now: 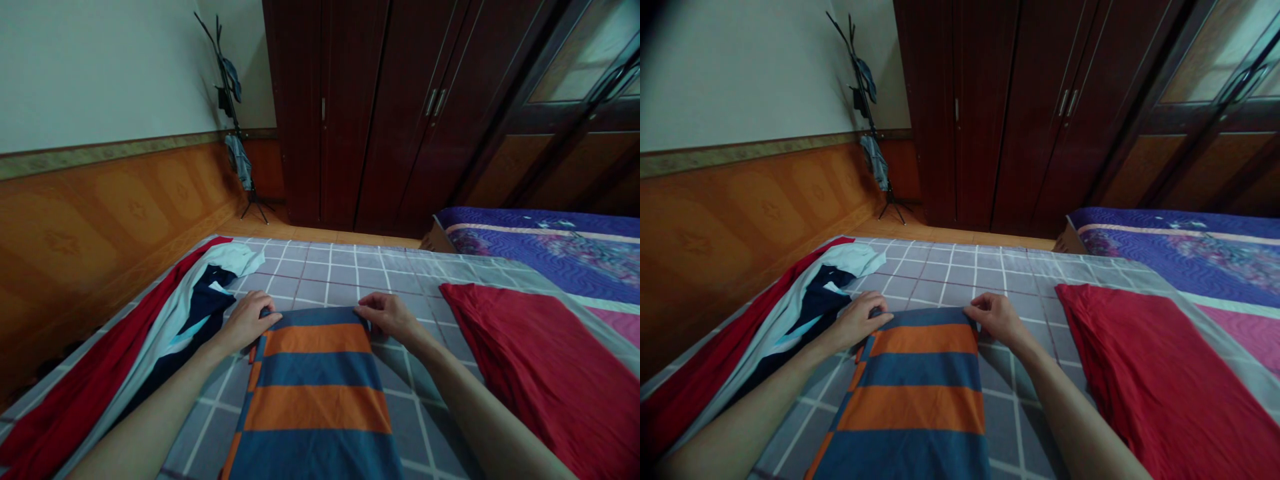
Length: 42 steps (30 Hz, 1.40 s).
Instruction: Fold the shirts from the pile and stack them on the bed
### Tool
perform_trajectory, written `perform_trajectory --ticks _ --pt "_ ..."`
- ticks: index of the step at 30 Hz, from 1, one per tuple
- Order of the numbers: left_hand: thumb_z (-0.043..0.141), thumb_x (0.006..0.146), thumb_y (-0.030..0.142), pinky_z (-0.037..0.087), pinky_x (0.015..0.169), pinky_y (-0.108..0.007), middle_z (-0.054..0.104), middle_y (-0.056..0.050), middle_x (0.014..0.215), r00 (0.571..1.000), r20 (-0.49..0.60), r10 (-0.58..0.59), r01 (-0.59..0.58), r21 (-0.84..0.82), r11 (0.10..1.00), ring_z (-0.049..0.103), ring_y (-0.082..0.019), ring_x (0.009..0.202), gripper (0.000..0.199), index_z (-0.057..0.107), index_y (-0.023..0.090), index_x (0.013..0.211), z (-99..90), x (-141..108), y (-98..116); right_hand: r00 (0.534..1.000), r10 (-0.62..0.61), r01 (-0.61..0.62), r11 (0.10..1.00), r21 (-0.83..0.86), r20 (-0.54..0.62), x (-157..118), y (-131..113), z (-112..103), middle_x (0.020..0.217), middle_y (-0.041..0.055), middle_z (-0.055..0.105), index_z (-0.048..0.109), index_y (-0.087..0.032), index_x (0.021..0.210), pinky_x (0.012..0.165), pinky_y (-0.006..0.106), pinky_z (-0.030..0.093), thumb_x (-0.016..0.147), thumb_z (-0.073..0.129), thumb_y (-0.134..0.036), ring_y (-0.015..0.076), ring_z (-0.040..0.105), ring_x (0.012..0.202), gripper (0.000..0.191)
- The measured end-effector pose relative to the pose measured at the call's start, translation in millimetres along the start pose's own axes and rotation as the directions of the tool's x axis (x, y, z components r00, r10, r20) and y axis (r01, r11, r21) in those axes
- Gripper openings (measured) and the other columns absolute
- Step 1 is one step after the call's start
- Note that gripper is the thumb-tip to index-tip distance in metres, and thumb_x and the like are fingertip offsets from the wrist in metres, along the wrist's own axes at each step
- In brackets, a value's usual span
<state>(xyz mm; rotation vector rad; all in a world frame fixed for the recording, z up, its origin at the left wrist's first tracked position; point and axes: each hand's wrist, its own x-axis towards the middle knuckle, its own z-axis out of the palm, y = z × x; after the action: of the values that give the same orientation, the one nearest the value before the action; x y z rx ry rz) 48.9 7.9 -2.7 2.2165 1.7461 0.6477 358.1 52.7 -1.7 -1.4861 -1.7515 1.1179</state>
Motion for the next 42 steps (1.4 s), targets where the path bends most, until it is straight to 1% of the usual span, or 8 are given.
perform_trajectory --ticks 6,9,12,18,25,33,37,42 --pt "0.052 0.083 0.025 0.040 0.084 -0.035 0.060 -0.004 0.090 0.992 -0.105 0.067 -0.066 0.008 0.998 0.053 -0.022 0.093 0.010 0.057 0.020 0.077 0.0 -4.1 20.2 0.993 -0.021 0.002 0.987 -0.158 -0.119 -3.6 -8.3 2.5 0.065 0.0025 0.062 0.060 -0.017 0.067 0.051 0.021 0.039 0.075 0.053 -0.024 0.0137 0.057 0.062 0.012" --pt "0.052 0.085 0.023 0.039 0.092 -0.036 0.061 -0.005 0.102 0.973 -0.135 0.187 -0.193 -0.032 0.981 0.053 -0.022 0.102 0.010 0.060 0.021 0.090 0.4 -13.1 47.2 0.997 0.068 -0.071 0.978 -0.197 -0.025 -6.3 -13.0 -3.9 0.053 0.0018 0.059 0.059 -0.018 0.063 0.041 0.022 0.036 0.079 0.055 -0.035 0.0126 0.054 0.046 0.024" --pt "0.054 0.087 0.025 0.041 0.094 -0.035 0.061 -0.005 0.107 0.960 -0.033 0.279 -0.281 -0.078 0.957 0.054 -0.021 0.106 0.015 0.061 0.023 0.100 4.8 -24.6 70.6 0.973 0.194 -0.160 0.959 -0.234 0.129 -10.7 -17.3 -12.1 0.041 0.0013 0.054 0.055 -0.018 0.053 0.032 0.022 0.031 0.077 0.059 -0.045 0.0111 0.046 0.031 0.036" --pt "0.058 0.086 0.035 0.038 0.103 -0.044 0.052 -0.008 0.129 0.940 0.058 0.337 -0.337 -0.010 0.942 0.044 -0.027 0.123 0.035 0.055 0.022 0.119 25.8 -37.9 80.5 0.930 0.273 -0.198 0.937 -0.288 0.247 -19.3 -29.9 -4.1 0.045 0.0010 0.058 0.055 -0.018 0.054 0.034 0.019 0.035 0.077 0.057 -0.036 0.0096 0.049 0.034 0.030" --pt "0.051 0.090 0.037 0.035 0.108 -0.051 0.043 -0.015 0.139 0.921 0.117 0.370 -0.383 0.109 0.917 0.035 -0.030 0.132 0.045 0.048 0.015 0.129 30.8 -38.8 79.2 0.994 0.105 -0.074 0.889 -0.452 0.043 -33.8 -52.5 14.5 0.058 0.0017 0.059 0.059 -0.016 0.063 0.047 0.022 0.029 0.063 0.059 -0.018 0.0143 0.054 0.058 0.002" --pt "0.049 0.091 0.039 0.024 0.112 -0.053 0.029 -0.014 0.149 0.936 0.208 0.283 -0.317 0.150 0.937 0.023 -0.030 0.139 0.054 0.038 0.016 0.139 31.8 -37.9 73.8 0.999 0.046 -0.028 0.861 -0.509 0.022 -21.5 -33.1 3.2 0.070 0.0027 0.064 0.064 -0.015 0.080 0.054 0.023 0.034 0.070 0.062 -0.019 0.0151 0.057 0.065 0.011" --pt "0.045 0.091 0.050 0.017 0.114 -0.053 0.019 -0.017 0.153 0.924 0.281 0.260 -0.317 0.182 0.931 0.014 -0.031 0.141 0.064 0.033 0.013 0.143 22.2 -40.0 83.5 0.994 -0.050 -0.014 0.833 -0.553 -0.101 -32.3 -43.4 3.4 0.083 0.0080 0.066 0.060 -0.014 0.106 0.062 0.026 0.037 0.076 0.062 -0.027 0.0196 0.060 0.075 0.033" --pt "0.034 0.089 0.065 0.013 0.114 -0.054 0.010 -0.012 0.155 0.836 0.420 0.353 -0.420 0.076 0.904 0.005 -0.031 0.142 0.076 0.020 0.019 0.148 18.9 -54.7 101.3 0.986 -0.010 0.043 0.979 -0.199 0.165 -42.5 -52.9 15.6 0.065 0.0008 0.064 0.063 -0.016 0.085 0.051 0.021 0.037 0.074 0.061 -0.021 0.0123 0.057 0.056 0.012"
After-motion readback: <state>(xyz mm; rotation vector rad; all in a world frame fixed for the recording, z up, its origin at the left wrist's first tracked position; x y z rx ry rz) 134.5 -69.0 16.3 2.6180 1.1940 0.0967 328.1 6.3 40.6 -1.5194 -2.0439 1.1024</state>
